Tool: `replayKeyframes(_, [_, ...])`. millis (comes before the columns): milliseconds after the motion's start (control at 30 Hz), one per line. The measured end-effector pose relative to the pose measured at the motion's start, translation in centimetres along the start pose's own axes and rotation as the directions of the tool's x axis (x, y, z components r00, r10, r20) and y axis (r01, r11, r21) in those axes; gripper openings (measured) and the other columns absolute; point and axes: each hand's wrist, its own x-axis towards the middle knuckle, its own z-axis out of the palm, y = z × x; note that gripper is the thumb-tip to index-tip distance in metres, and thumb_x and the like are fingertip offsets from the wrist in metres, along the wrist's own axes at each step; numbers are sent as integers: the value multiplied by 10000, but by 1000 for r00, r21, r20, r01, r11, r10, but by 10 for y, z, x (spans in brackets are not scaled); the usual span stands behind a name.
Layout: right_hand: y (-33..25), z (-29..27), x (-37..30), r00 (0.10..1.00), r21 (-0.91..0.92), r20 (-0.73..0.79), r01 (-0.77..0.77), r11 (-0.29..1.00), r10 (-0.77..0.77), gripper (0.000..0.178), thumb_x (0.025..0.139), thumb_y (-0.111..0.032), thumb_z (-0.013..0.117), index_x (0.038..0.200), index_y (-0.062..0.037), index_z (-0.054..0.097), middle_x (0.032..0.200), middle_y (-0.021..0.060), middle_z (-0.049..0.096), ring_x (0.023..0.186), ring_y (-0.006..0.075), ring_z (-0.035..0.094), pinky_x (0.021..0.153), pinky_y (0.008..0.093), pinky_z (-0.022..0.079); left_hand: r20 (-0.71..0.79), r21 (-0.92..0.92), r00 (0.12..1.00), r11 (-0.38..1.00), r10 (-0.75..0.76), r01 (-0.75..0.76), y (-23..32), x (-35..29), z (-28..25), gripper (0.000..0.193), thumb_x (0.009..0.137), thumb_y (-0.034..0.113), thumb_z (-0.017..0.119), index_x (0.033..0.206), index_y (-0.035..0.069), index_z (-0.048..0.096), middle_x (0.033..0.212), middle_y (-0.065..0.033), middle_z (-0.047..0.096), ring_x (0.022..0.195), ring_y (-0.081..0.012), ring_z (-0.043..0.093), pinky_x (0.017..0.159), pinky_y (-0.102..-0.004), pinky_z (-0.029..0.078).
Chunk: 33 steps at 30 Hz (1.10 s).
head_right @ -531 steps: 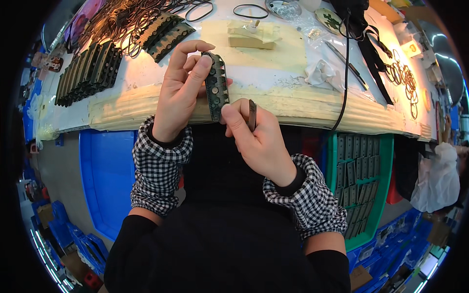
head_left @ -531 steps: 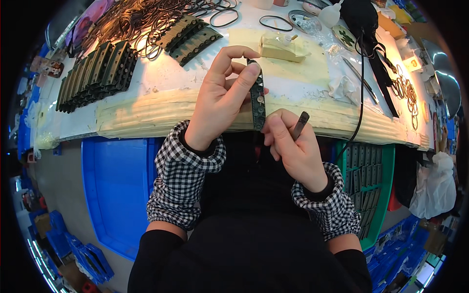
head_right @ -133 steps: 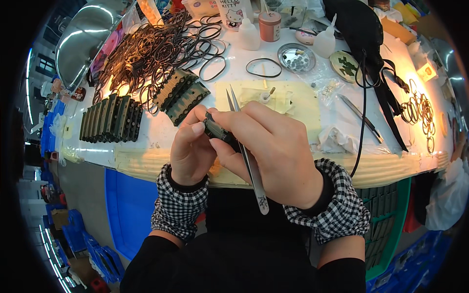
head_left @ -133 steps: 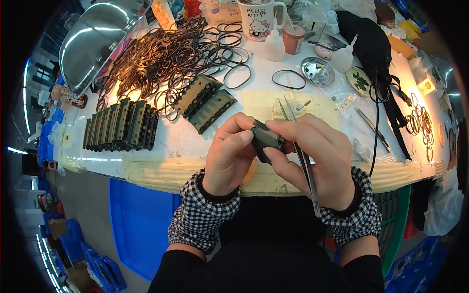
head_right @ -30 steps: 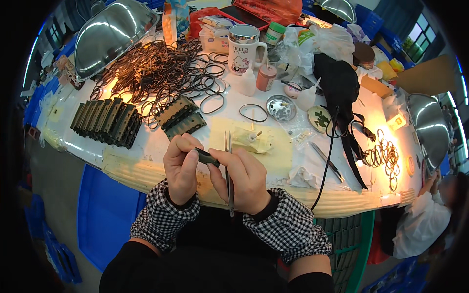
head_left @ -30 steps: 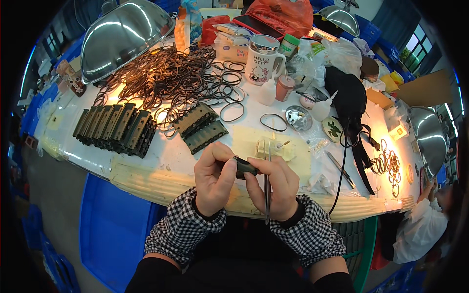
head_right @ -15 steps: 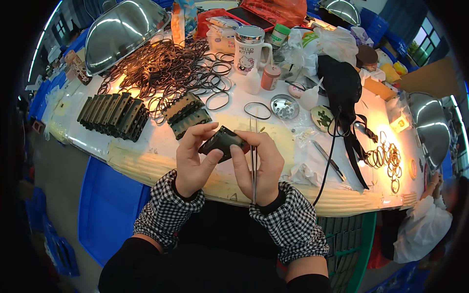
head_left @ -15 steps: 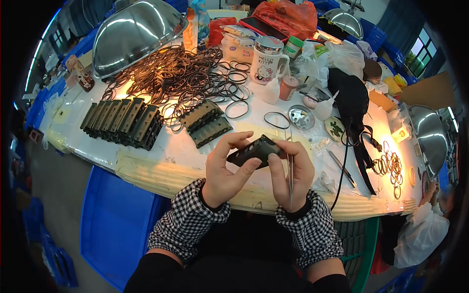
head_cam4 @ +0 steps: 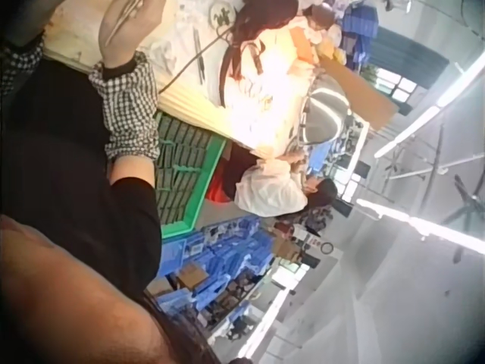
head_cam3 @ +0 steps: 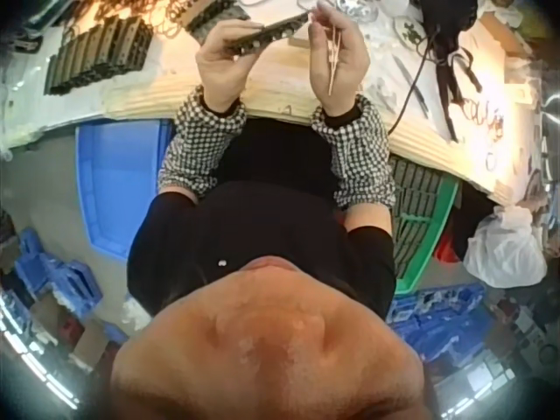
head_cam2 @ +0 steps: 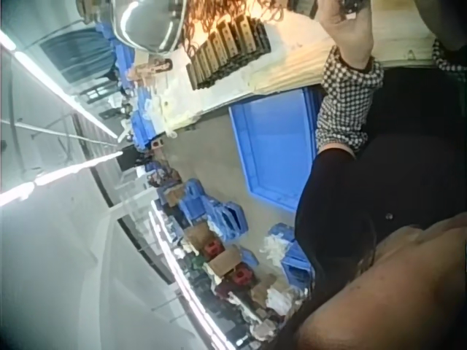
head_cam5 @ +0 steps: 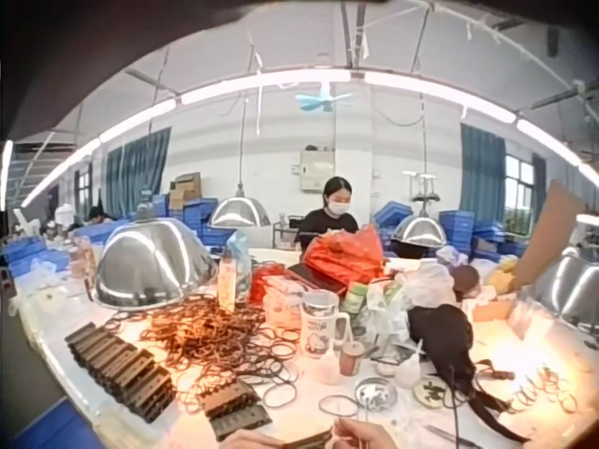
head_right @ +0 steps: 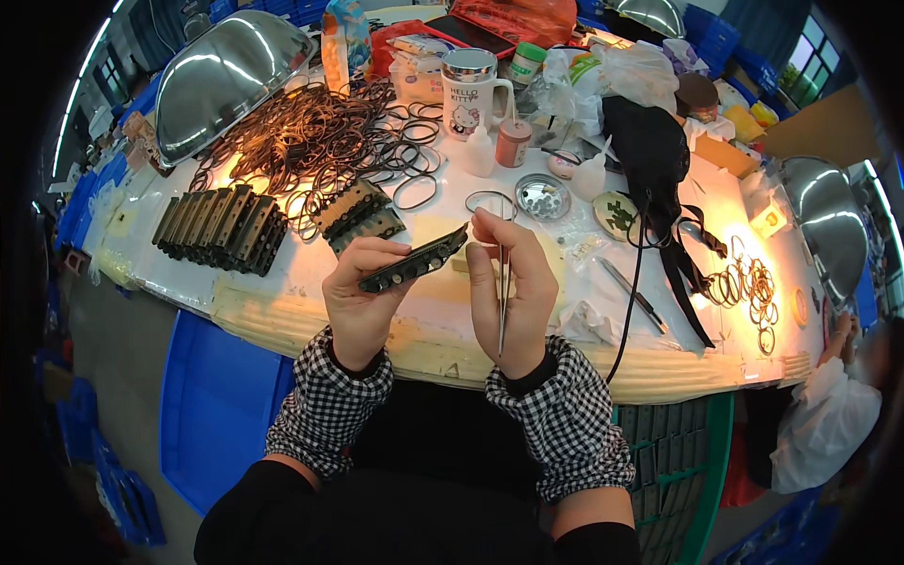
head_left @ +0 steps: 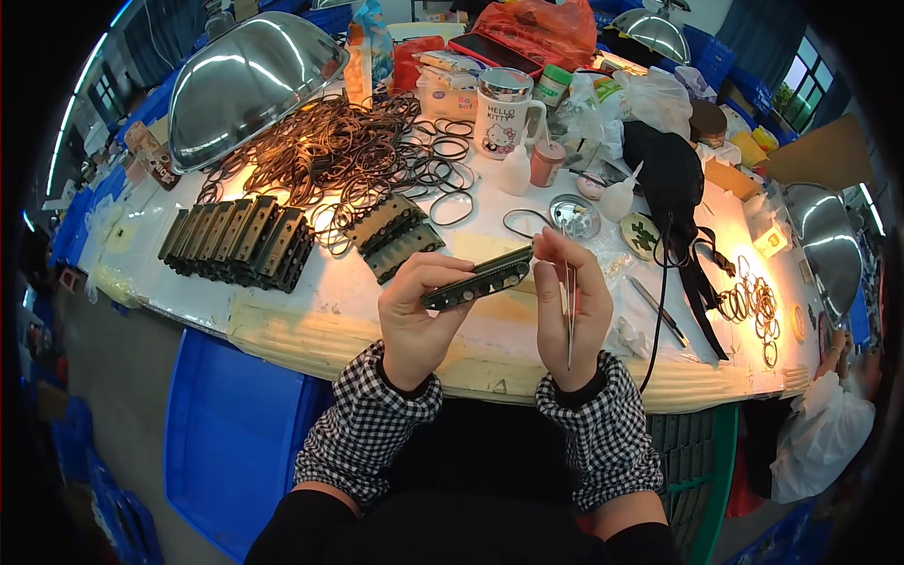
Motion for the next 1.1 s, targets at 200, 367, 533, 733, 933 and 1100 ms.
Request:
replayKeyframes(200, [-8,-9,1,997,-135,41,72,988,-67,291,813,6,661,1103,-10,639,964,122,648,882,216,607,783,304,471,5,7,1000,1000,-29,29,-2,0,0,224,730,-107,692,923,-6,640,997,-111,615,903,-169,619,781,-273,511])
replayKeyframes(367, [-7,-8,3,986,-155,61,164,974,-157,311,786,3,684,1093,-25,649,973,119,666,899,256,595,818,332,459,2,38,1000,999,-18,18,0,0,0,210,738,-103,695,915,-2,644,967,-98,629,897,-171,615,770,-277,509])
replayKeyframes(533, [-6,-8,2,990,-166,75,129,978,-118,279,796,-4,677,1073,-24,652,973,115,670,903,255,595,818,332,459,-4,36,999,999,33,-33,0,1,-1,211,728,-97,713,903,1,645,913,-80,639,841,-171,600,730,-282,487])
replayKeyframes(733, [-7,-5,5,991,-148,72,120,982,-110,264,804,-8,673,1066,-31,654,910,90,654,827,223,568,756,312,459,11,70,998,996,63,-63,-3,0,-4,195,734,-92,711,888,4,639,891,-70,633,826,-170,572,734,-287,461])
replayKeyframes(933, [-10,-7,4,990,-147,89,120,982,-108,254,808,-8,675,1060,-31,653,873,84,637,772,203,552,714,298,458,21,21,999,999,36,-36,-4,0,-4,201,745,-89,706,907,2,630,892,-71,616,844,-165,560,742,-284,456])
replayKeyframes(1100, [-7,-8,3,991,-83,102,100,992,-91,248,805,-8,682,1050,-31,650,872,83,637,742,194,559,685,288,464,15,-52,1000,998,27,-27,-4,-2,-1,207,765,-87,689,942,-11,614,942,-102,623,905,-177,581,794,-289,470])
